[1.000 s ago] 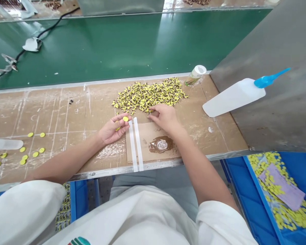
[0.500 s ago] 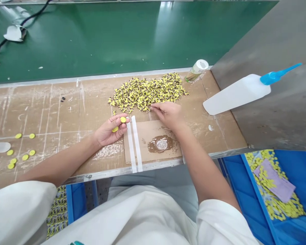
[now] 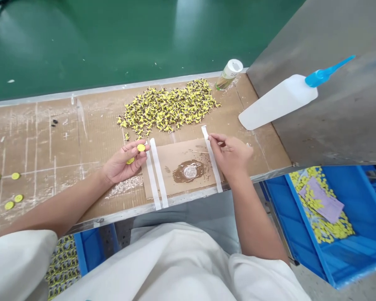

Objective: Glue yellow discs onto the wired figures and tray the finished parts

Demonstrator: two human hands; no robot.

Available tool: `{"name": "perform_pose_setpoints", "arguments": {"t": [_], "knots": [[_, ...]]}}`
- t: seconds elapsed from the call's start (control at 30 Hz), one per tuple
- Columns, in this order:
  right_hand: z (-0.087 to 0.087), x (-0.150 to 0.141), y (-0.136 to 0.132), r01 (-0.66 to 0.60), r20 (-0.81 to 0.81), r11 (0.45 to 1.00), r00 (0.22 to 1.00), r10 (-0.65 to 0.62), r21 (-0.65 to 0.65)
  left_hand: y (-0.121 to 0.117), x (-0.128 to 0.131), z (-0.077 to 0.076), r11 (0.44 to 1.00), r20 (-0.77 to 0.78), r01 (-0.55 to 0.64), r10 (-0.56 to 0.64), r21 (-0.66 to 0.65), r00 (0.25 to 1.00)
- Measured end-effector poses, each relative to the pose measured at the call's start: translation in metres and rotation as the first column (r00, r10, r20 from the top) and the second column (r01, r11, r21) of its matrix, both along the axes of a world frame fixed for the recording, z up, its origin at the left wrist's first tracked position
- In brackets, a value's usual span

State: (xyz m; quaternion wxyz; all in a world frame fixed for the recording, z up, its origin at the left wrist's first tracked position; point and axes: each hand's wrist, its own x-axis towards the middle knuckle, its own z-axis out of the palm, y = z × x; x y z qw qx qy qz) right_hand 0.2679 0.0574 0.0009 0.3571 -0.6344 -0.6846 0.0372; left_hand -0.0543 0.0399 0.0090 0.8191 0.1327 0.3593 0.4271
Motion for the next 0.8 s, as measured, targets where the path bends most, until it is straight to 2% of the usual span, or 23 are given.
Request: {"name": "perform_pose_setpoints", "arguments": {"t": [0.07,0.1,0.2,0.33,0.43,0.53,0.63,0.73,0.8], "knots": [[-0.006,0.007,-0.011,-0.029,0.187,0.999,0.982,0.032,-0.016,-0.001,0.001,0.001,1.000,-0.032,-0.004,0.003,-0.008,0.999],[-0.010,0.009,-0.015,-0.047,0.226,0.999,0.973,0.051,-0.023,-0.002,0.002,0.001,1.000,-0.041,-0.011,0.011,-0.011,0.999],[-0.018,0.011,-0.020,-0.056,0.211,0.998,0.976,0.058,-0.015,-0.009,0.006,0.001,0.999,-0.032,-0.003,0.002,-0.035,0.999],[-0.022,0.010,-0.019,-0.045,0.114,0.999,0.993,0.044,0.003,-0.018,0.011,-0.001,0.994,0.020,0.101,-0.101,-0.039,0.995],[-0.023,0.012,-0.019,-0.055,-0.003,0.998,0.998,0.055,0.031,-0.019,0.011,-0.003,0.993,0.047,0.119,-0.119,-0.006,0.992],[-0.023,0.009,-0.022,0.036,-0.119,0.998,0.992,-0.031,0.046,-0.017,0.011,-0.003,0.991,0.023,0.131,-0.131,0.000,0.991],[-0.022,0.000,-0.032,0.170,-0.278,0.982,0.950,-0.142,0.080,-0.016,0.013,-0.003,0.987,-0.042,0.158,-0.159,-0.006,0.986],[-0.017,-0.007,-0.048,0.221,-0.437,0.970,0.886,-0.156,0.103,-0.016,0.015,-0.002,0.983,-0.070,0.183,-0.182,0.007,0.981],[-0.012,-0.007,-0.059,0.213,-0.427,0.970,0.893,-0.144,0.117,-0.017,0.016,-0.002,0.983,-0.069,0.184,-0.182,0.019,0.981]]}}
